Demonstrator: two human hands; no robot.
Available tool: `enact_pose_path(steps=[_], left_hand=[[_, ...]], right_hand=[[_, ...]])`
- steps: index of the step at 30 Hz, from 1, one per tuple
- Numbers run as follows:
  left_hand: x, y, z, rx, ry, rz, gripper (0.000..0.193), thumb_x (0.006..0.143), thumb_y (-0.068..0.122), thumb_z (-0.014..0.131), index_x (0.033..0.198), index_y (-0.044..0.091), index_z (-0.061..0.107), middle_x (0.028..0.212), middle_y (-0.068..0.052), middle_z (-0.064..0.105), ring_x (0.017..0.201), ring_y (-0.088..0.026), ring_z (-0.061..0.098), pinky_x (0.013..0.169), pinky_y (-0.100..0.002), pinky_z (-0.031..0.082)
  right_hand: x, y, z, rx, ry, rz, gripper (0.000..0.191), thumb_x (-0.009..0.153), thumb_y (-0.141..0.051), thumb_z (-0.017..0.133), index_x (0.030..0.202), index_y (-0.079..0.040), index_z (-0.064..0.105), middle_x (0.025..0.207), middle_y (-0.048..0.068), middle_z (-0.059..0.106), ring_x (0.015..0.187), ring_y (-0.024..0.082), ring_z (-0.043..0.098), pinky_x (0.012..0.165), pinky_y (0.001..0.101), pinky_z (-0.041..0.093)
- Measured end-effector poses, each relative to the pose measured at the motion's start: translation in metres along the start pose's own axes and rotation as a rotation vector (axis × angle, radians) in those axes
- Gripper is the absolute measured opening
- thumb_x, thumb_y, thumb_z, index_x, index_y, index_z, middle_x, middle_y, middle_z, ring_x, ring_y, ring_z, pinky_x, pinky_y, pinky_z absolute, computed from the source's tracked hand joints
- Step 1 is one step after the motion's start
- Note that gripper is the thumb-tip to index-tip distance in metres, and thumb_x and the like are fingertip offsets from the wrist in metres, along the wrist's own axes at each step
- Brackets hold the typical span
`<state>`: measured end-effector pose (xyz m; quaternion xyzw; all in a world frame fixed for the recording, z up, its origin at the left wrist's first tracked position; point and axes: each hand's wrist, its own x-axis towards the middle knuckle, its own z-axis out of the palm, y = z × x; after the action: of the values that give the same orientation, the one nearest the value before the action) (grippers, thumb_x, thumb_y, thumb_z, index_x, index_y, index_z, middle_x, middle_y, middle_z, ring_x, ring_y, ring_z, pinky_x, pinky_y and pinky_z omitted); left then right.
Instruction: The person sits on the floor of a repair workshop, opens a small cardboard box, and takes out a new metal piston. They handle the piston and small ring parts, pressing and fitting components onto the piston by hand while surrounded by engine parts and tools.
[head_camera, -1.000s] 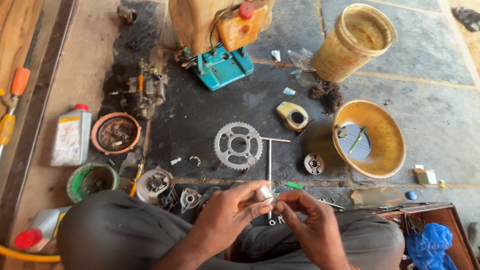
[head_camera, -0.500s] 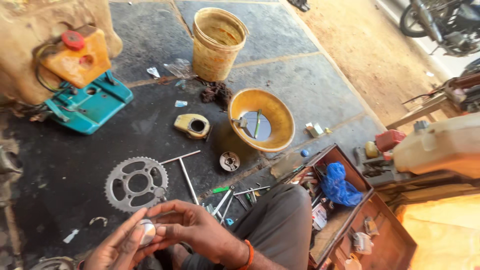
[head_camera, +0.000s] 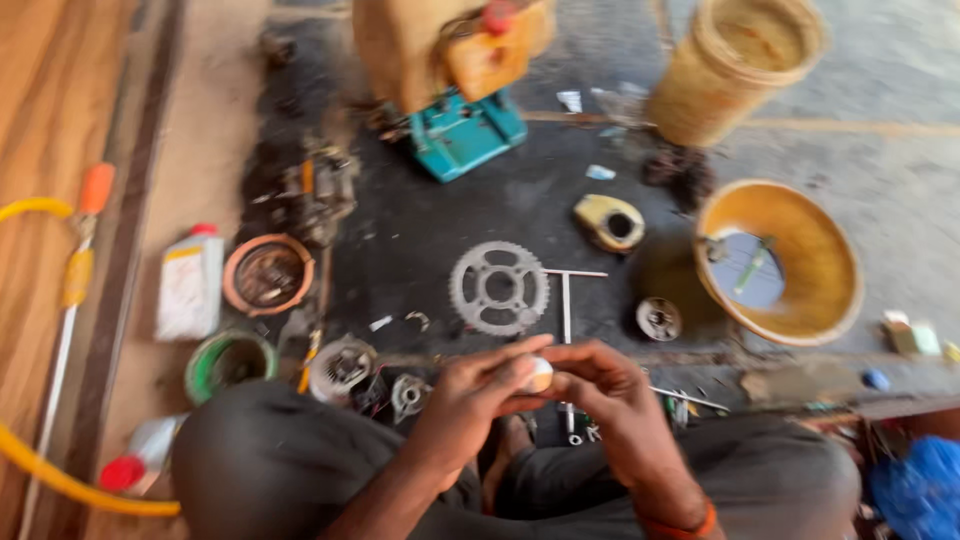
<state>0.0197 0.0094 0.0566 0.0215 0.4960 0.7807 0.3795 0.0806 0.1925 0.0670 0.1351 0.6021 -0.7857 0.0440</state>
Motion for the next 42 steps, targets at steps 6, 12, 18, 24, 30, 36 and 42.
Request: enact_pose_path(steps=[6, 12, 18, 24, 30, 36, 42], left_hand=[[-0.004, 0.013, 0.004, -0.029, -0.014, -0.038, 0.048, 0.100, 0.029, 0.061, 0.140, 0.005, 0.064, 0.112, -0.010, 0.076, 0.100, -0.014, 0.073, 0.093, -0.031, 0.062], [-0.003, 0.006, 0.002, -0.042, -0.021, -0.022, 0.051, 0.097, 0.031, 0.064, 0.140, 0.005, 0.063, 0.114, -0.010, 0.077, 0.098, -0.015, 0.074, 0.090, -0.031, 0.064], [-0.001, 0.004, 0.004, -0.024, -0.043, 0.043, 0.051, 0.097, 0.030, 0.066, 0.139, 0.001, 0.064, 0.116, -0.010, 0.077, 0.098, -0.015, 0.074, 0.087, -0.030, 0.064], [-0.003, 0.000, 0.003, -0.053, -0.064, 0.073, 0.051, 0.098, 0.029, 0.066, 0.139, 0.000, 0.063, 0.120, -0.010, 0.076, 0.101, -0.015, 0.074, 0.089, -0.029, 0.064], [-0.002, -0.007, 0.008, -0.098, 0.057, 0.172, 0.051, 0.098, 0.027, 0.066, 0.140, -0.001, 0.062, 0.116, -0.015, 0.075, 0.102, -0.016, 0.073, 0.090, -0.029, 0.063], [-0.007, -0.009, 0.014, -0.016, 0.090, 0.232, 0.051, 0.099, 0.027, 0.065, 0.139, -0.002, 0.062, 0.116, -0.013, 0.076, 0.104, -0.014, 0.073, 0.091, -0.027, 0.063], [-0.007, -0.007, 0.015, 0.006, 0.091, 0.254, 0.050, 0.099, 0.027, 0.065, 0.140, -0.003, 0.061, 0.115, -0.013, 0.077, 0.103, -0.014, 0.073, 0.090, -0.025, 0.061]], right_hand=[[0.001, 0.001, -0.004, 0.062, 0.005, 0.063, 0.026, 0.092, -0.010, 0.070, 0.113, 0.004, 0.068, 0.100, 0.012, 0.076, 0.092, 0.017, 0.071, 0.085, 0.0335, 0.058], [0.000, -0.002, -0.006, 0.135, -0.018, 0.112, 0.024, 0.093, -0.009, 0.066, 0.114, 0.002, 0.065, 0.102, 0.011, 0.074, 0.095, 0.017, 0.071, 0.089, 0.0358, 0.058], [-0.001, -0.003, -0.007, 0.180, -0.013, 0.125, 0.023, 0.093, -0.008, 0.065, 0.115, 0.000, 0.063, 0.104, 0.010, 0.071, 0.097, 0.017, 0.070, 0.092, 0.0381, 0.058], [-0.006, -0.008, -0.004, 0.153, -0.009, 0.113, 0.025, 0.095, -0.009, 0.065, 0.118, 0.002, 0.062, 0.107, 0.012, 0.072, 0.099, 0.020, 0.071, 0.093, 0.0390, 0.058], [-0.008, -0.007, 0.012, 0.187, -0.060, 0.070, 0.038, 0.092, -0.009, 0.065, 0.128, 0.001, 0.058, 0.115, 0.016, 0.072, 0.103, 0.030, 0.073, 0.094, 0.0419, 0.057], [-0.009, 0.005, 0.015, 0.242, -0.015, 0.003, 0.042, 0.093, -0.007, 0.067, 0.131, 0.002, 0.055, 0.116, 0.016, 0.069, 0.104, 0.029, 0.071, 0.095, 0.0428, 0.056], [-0.009, 0.011, 0.009, 0.227, 0.018, 0.011, 0.042, 0.092, -0.005, 0.068, 0.132, 0.001, 0.056, 0.113, 0.015, 0.068, 0.103, 0.027, 0.070, 0.095, 0.0404, 0.054]])
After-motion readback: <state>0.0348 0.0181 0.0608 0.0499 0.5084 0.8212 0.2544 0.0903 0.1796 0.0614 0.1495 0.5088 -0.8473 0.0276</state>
